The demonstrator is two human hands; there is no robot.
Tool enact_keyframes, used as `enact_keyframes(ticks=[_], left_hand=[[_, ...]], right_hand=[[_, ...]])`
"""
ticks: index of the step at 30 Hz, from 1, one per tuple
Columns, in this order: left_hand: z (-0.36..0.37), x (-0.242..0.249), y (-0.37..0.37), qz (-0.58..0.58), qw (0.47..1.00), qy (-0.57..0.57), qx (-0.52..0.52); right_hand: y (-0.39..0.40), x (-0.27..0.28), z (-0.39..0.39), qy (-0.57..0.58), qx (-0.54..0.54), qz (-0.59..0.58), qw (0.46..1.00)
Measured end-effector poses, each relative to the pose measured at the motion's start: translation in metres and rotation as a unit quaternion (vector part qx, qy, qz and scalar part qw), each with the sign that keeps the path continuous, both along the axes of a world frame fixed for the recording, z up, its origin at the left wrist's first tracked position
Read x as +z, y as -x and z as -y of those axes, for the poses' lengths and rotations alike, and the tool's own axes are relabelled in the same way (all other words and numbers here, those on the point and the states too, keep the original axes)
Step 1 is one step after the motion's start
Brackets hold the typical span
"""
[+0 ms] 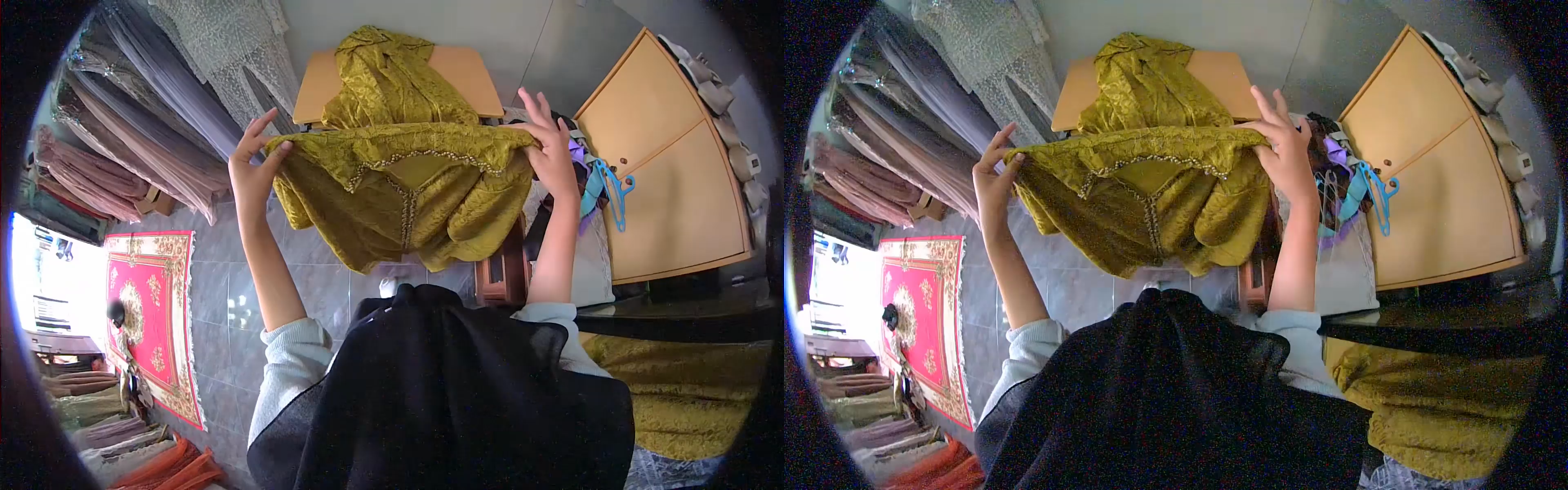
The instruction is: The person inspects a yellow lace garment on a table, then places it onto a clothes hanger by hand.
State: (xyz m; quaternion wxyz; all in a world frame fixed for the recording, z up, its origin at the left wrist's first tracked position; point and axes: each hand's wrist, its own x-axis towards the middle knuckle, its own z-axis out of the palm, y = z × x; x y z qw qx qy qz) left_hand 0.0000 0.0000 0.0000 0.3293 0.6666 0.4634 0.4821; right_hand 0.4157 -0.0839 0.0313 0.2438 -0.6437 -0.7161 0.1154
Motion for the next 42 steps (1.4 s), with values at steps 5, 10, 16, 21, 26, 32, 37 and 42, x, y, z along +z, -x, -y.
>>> enact_keyframes(ticks=[5, 10, 16, 21, 26, 32, 37, 42], left_hand=[[0.006, 0.0, -0.006, -0.042, 0.989, -0.104, 0.091], [0.008, -0.005, -0.012, -0.075, 0.974, -0.176, 0.119], [0.002, -0.001, -0.022, -0.163, 0.943, -0.213, 0.197], [-0.002, -0.004, -0.034, -0.122, 0.935, -0.266, 0.202], [-0.018, -0.018, -0.033, -0.084, 0.91, -0.341, 0.22], [-0.036, -0.005, -0.029, -0.084, 0.85, -0.451, 0.259], [-0.083, -0.012, -0.028, -0.129, 0.829, -0.467, 0.281], [-0.103, -0.046, -0.064, -0.165, 0.881, -0.324, 0.302]], right_hand=[[0.015, 0.003, 0.01, -0.063, -0.057, 0.094, 0.992], [0.028, -0.001, 0.022, -0.114, -0.143, 0.152, 0.971], [0.032, -0.002, 0.025, -0.149, -0.193, 0.185, 0.952], [0.029, -0.013, 0.024, -0.179, -0.21, 0.191, 0.942], [0.02, -0.03, 0.011, -0.284, -0.19, 0.202, 0.918], [0.036, -0.021, 0.008, -0.381, -0.212, 0.158, 0.886], [0.051, -0.007, 0.009, -0.333, -0.27, 0.107, 0.897], [0.0, -0.061, -0.05, -0.475, 0.098, -0.137, 0.864]])
